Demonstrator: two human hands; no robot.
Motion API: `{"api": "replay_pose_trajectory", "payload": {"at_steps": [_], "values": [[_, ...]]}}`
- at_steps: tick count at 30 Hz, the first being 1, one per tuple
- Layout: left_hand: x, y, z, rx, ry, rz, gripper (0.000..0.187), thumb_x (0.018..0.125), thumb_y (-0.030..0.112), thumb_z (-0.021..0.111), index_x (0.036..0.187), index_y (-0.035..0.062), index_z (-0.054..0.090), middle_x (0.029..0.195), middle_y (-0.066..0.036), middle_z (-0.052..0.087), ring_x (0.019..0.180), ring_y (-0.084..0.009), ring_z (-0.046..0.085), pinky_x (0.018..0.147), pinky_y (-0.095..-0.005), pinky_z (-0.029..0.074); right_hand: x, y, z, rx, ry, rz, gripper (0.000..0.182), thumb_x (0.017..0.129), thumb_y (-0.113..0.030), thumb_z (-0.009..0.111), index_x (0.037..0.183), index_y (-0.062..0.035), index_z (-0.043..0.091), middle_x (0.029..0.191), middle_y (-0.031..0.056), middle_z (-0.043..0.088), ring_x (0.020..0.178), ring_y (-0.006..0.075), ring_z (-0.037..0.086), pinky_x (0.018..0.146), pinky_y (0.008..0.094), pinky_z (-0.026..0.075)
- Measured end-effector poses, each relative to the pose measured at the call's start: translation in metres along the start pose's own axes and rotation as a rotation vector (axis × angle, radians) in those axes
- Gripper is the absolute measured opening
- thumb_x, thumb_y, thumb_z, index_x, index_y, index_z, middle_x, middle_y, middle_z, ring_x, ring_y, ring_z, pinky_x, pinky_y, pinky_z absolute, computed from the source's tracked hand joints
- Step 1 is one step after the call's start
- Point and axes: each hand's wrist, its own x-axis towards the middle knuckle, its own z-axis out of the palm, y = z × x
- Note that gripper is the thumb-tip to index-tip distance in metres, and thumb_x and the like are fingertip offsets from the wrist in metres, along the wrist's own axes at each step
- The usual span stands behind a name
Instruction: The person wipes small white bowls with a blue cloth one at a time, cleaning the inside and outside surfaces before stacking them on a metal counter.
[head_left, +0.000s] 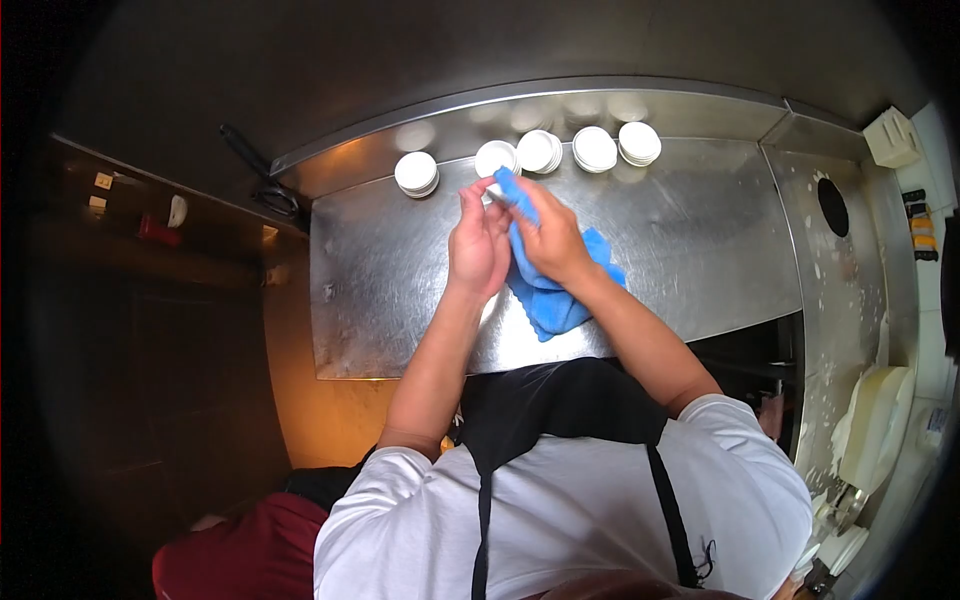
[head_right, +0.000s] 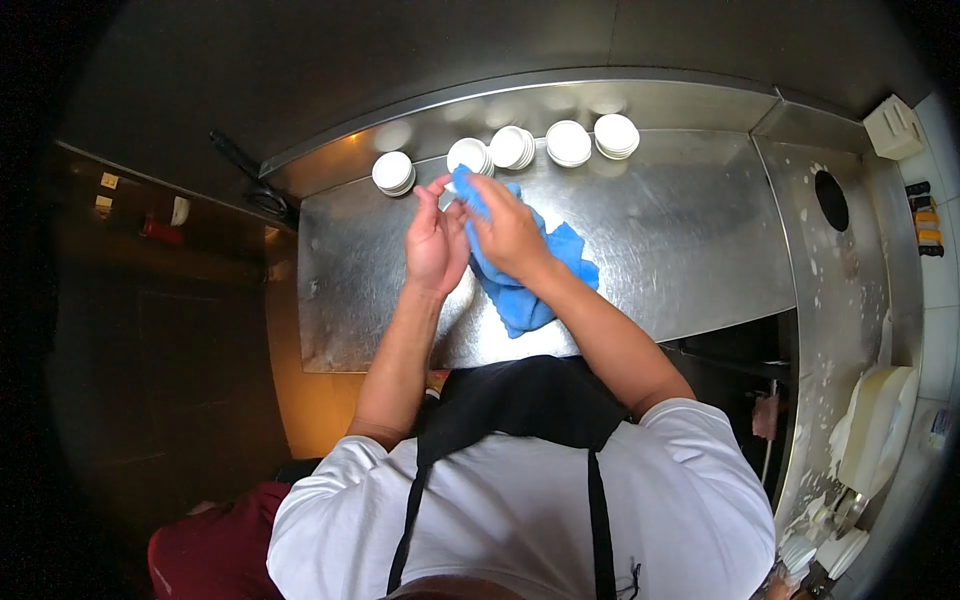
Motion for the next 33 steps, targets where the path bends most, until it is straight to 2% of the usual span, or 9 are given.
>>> {"api": "replay_pose_trajectory", "payload": {"at_steps": [6,9,12,15,19,22,26,29,33], "values": [[0.006,-0.019,-0.010,-0.171,0.069,-0.049,0.038,0.103,0.036,0.040,0.124,0.0084,0.054,0.126,-0.010,0.059,0.121,-0.0259,0.055,0.105,-0.0432,0.042,0.015,0.010,-0.001,-0.203,-0.114,0.119,0.024,0.086,-0.009,0.064,0.110,-0.0049,0.063,0.094,0.0217,0.067,0.087,0.0421,0.064,0.074,0.0426,0.052],[-0.001,-0.018,0.003,-0.286,0.059,-0.064,0.041,0.104,0.035,0.038,0.131,0.0076,0.053,0.130,-0.012,0.058,0.125,-0.0270,0.052,0.109,-0.0430,0.039,0.014,0.007,0.001,-0.197,0.057,0.073,0.022,0.088,-0.010,0.064,0.109,-0.0023,0.063,0.092,0.0197,0.068,0.084,0.0401,0.066,0.070,0.0413,0.052],[0.000,-0.017,-0.008,-0.317,0.070,-0.066,0.045,0.104,0.037,0.036,0.136,0.0077,0.049,0.132,-0.012,0.056,0.126,-0.0267,0.051,0.110,-0.0424,0.037,0.008,0.001,0.003,0.100,0.216,0.270,0.030,0.089,-0.017,0.064,0.116,-0.0020,0.063,0.107,0.0168,0.069,0.102,0.0347,0.066,0.088,0.0451,0.050],[-0.002,-0.011,-0.004,-0.265,0.084,-0.070,0.045,0.106,0.037,0.034,0.138,0.0076,0.048,0.132,-0.011,0.056,0.124,-0.0246,0.052,0.108,-0.0402,0.039,-0.018,0.013,0.013,-0.217,-0.144,-0.194,0.041,0.091,-0.024,0.062,0.125,-0.0013,0.059,0.129,0.0138,0.062,0.126,0.0299,0.055,0.110,0.0547,0.032],[-0.007,0.006,-0.010,0.011,0.056,-0.139,0.042,0.106,0.035,0.036,0.135,0.0074,0.050,0.126,-0.012,0.058,0.119,-0.0230,0.055,0.106,-0.0384,0.042,-0.022,0.021,-0.022,-0.468,-0.538,-0.339,0.048,0.096,-0.029,0.054,0.133,0.0014,0.054,0.145,0.0146,0.048,0.141,0.0314,0.037,0.116,0.0617,0.012],[-0.009,0.000,0.005,0.090,0.082,-0.075,0.047,0.105,0.039,0.037,0.136,0.0053,0.049,0.129,-0.014,0.057,0.122,-0.0251,0.054,0.107,-0.0412,0.041,-0.022,0.020,-0.014,-0.360,-0.404,-0.160,0.052,0.098,-0.029,0.050,0.140,0.0022,0.047,0.147,0.0156,0.047,0.143,0.0320,0.035,0.117,0.0611,0.004],[-0.002,0.012,-0.011,0.124,0.059,-0.197,0.047,0.105,0.038,0.036,0.131,0.0033,0.052,0.122,-0.014,0.060,0.115,-0.0241,0.058,0.101,-0.0395,0.047,-0.025,0.013,-0.007,-0.139,-0.517,-0.213,0.052,0.097,-0.027,0.052,0.140,0.0013,0.047,0.147,0.0154,0.046,0.142,0.0299,0.036,0.117,0.0630,-0.001],[-0.010,0.024,-0.010,0.163,0.045,-0.390,0.044,0.105,0.037,0.036,0.123,0.0025,0.057,0.115,-0.014,0.062,0.107,-0.0222,0.062,0.093,-0.0356,0.051,-0.017,0.015,-0.029,-0.425,-0.671,-0.475,0.051,0.093,-0.020,0.058,0.141,-0.0060,0.049,0.146,0.0101,0.049,0.140,0.0228,0.040,0.117,0.0639,0.007],[-0.007,0.012,-0.014,0.300,0.097,-0.228,0.042,0.106,0.036,0.037,0.122,0.0018,0.056,0.116,-0.014,0.061,0.108,-0.0207,0.059,0.095,-0.0345,0.047,-0.012,0.026,-0.026,-0.602,-0.551,-0.541,0.051,0.091,-0.018,0.058,0.140,-0.0092,0.049,0.144,0.0086,0.050,0.139,0.0206,0.041,0.115,0.0658,0.015]]}}
